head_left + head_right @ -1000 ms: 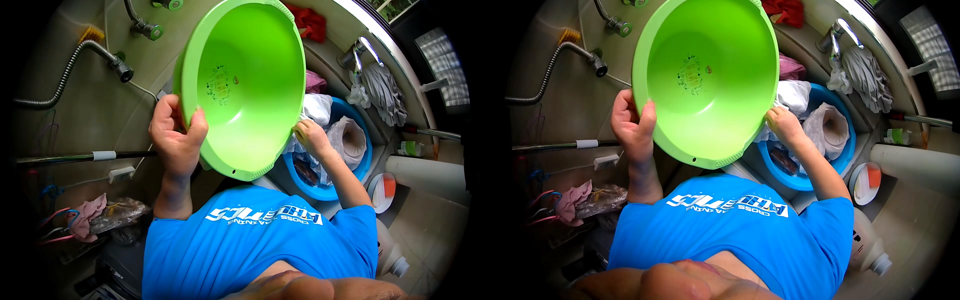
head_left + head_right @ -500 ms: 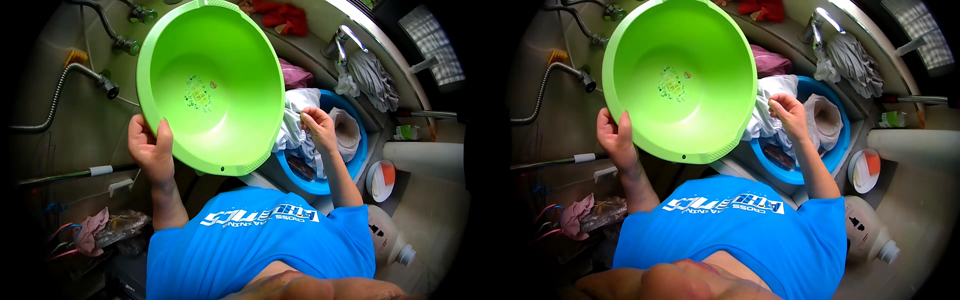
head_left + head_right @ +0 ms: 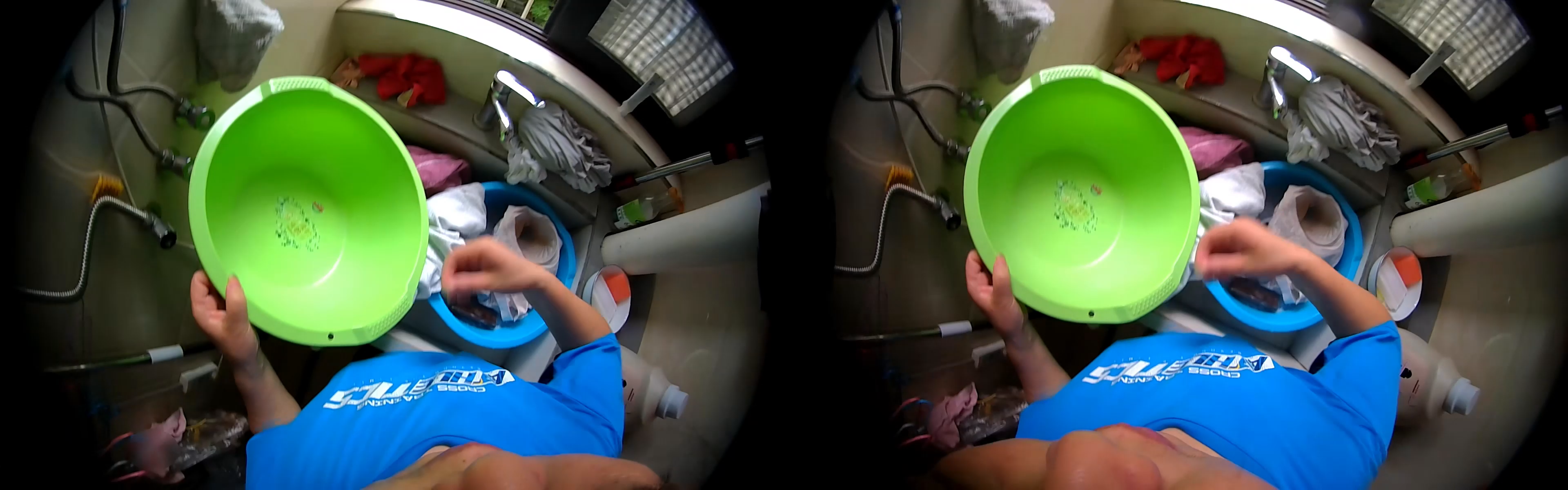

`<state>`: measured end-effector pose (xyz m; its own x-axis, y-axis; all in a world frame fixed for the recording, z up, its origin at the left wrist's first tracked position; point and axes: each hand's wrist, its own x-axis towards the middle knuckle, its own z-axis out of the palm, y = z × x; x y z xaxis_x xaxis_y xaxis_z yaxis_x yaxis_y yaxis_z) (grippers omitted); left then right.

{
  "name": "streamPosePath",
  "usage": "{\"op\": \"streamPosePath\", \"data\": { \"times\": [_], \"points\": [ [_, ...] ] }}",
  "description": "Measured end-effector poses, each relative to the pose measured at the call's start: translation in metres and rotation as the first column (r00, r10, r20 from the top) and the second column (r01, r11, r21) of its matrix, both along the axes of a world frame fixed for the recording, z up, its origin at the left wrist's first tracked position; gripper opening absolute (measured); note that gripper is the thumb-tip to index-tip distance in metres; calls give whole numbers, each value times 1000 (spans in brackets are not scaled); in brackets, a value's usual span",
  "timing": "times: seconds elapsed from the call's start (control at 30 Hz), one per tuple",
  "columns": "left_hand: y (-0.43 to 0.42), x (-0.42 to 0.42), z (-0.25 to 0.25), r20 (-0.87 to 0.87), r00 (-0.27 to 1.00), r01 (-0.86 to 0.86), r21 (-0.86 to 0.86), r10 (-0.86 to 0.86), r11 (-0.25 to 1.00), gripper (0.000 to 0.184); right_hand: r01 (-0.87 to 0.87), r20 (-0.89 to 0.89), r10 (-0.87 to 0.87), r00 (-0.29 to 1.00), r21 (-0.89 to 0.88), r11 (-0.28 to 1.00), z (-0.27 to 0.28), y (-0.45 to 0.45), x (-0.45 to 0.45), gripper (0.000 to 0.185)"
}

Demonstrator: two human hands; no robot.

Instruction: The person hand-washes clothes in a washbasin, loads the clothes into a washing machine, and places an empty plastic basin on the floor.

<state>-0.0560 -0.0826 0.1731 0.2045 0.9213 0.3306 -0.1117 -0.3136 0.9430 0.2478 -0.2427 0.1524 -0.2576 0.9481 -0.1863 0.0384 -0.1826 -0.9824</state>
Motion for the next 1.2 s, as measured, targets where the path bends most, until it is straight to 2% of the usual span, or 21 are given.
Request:
{"op": "streamPosePath", "data": {
  "times": [0.1, 0.17, 0.2, 0.23, 0.27, 0.3, 0.33, 0.37, 0.43, 0.5, 0.57, 0.7, 0.77, 0.9, 0.97, 1.0, 1.03, 1.07, 1.13, 1.17, 1.2],
  "points": [
    [4, -3, -2, -13, 1000, -2, 11, 2, 1000, 7, -443, 357, 426, 831, -39, 896, 17, 13, -12, 9],
    [5, -1, -1, -24, 1000, -16, 18, 16, 1000, 9, -493, 445, 434, 783, 19, 870, 28, 38, 9, 11],
    [6, -2, -1, -14, 1000, -10, 3, 10, 1000, 10, -407, 503, 308, 808, 98, 908, 42, 59, 30, 13],
    [7, -3, -2, -11, 1000, -4, -16, 4, 1000, 12, -145, 602, -57, 797, 281, 949, 62, 85, 72, 16],
    [8, -1, -2, -6, 1000, 6, -3, -6, 1000, 12, 158, 633, -541, 554, 559, 814, 79, 112, 125, 18],
    [8, -1, -2, -9, 1000, 9, -16, -9, 1000, 12, 320, 515, -853, 82, 797, 512, 93, 136, 190, 21],
    [8, -1, -2, -9, 1000, 7, -30, -7, 1000, 12, 379, 402, -853, -332, 885, 270, 103, 154, 253, 23],
    [8, 1, -3, 4, 1000, 3, -15, -3, 1000, 12, 499, 420, -799, -430, 848, 177, 100, 167, 297, 26],
    [9, -1, -4, -28, 1000, 3, -46, -5, 999, 12, 730, 284, -953, -104, 673, 121, 72, 191, 320, 20],
    [11, 1, -6, -16, 1000, -6, -56, 5, 998, 11, 686, 227, -968, 106, 688, 236, 48, 196, 277, 15],
    [11, 6, -2, -19, 1000, 0, -57, -1, 998, 11, 798, 24, -957, 289, 546, 255, 17, 197, 256, 15],
    [12, 10, -3, -16, 999, 44, -39, -45, 998, 10, 901, -252, -869, 426, 206, 382, -1, 162, 218, 17],
    [12, 11, -5, -23, 999, 42, -33, -43, 999, 10, 812, -419, -708, 568, 147, 565, -5, 144, 206, 19],
    [13, 10, -9, -24, 999, 28, -38, -29, 999, 9, 748, -449, -633, 630, 132, 651, 4, 110, 170, 19],
    [11, 12, -10, -10, 999, 37, -41, -37, 998, 9, 553, -403, -458, 792, 157, 818, 0, 98, 166, 21],
    [11, 13, -10, 4, 999, 44, -43, -44, 998, 8, 370, -88, -362, 928, 105, 923, 12, 93, 155, 26],
    [11, 14, -10, 1, 999, 49, -40, -49, 998, 8, 103, 202, -111, 973, 51, 993, 24, 92, 141, 33],
    [11, 15, -11, 3, 999, 49, -34, -49, 998, 9, 35, 574, -228, 787, 327, 944, 30, 89, 135, 42],
    [11, 15, -14, 10, 999, 47, -25, -47, 999, 9, 163, 731, -622, 279, 603, 781, 51, 93, 136, 62],
    [12, 13, -16, 14, 999, 49, -26, -48, 998, 10, 221, 416, -908, 36, 883, 414, 56, 98, 154, 58],
    [12, 12, -19, 7, 999, 37, -12, -37, 999, 11, -172, 33, -932, -362, 980, 102, 72, 96, 173, 47]
  ]
}}
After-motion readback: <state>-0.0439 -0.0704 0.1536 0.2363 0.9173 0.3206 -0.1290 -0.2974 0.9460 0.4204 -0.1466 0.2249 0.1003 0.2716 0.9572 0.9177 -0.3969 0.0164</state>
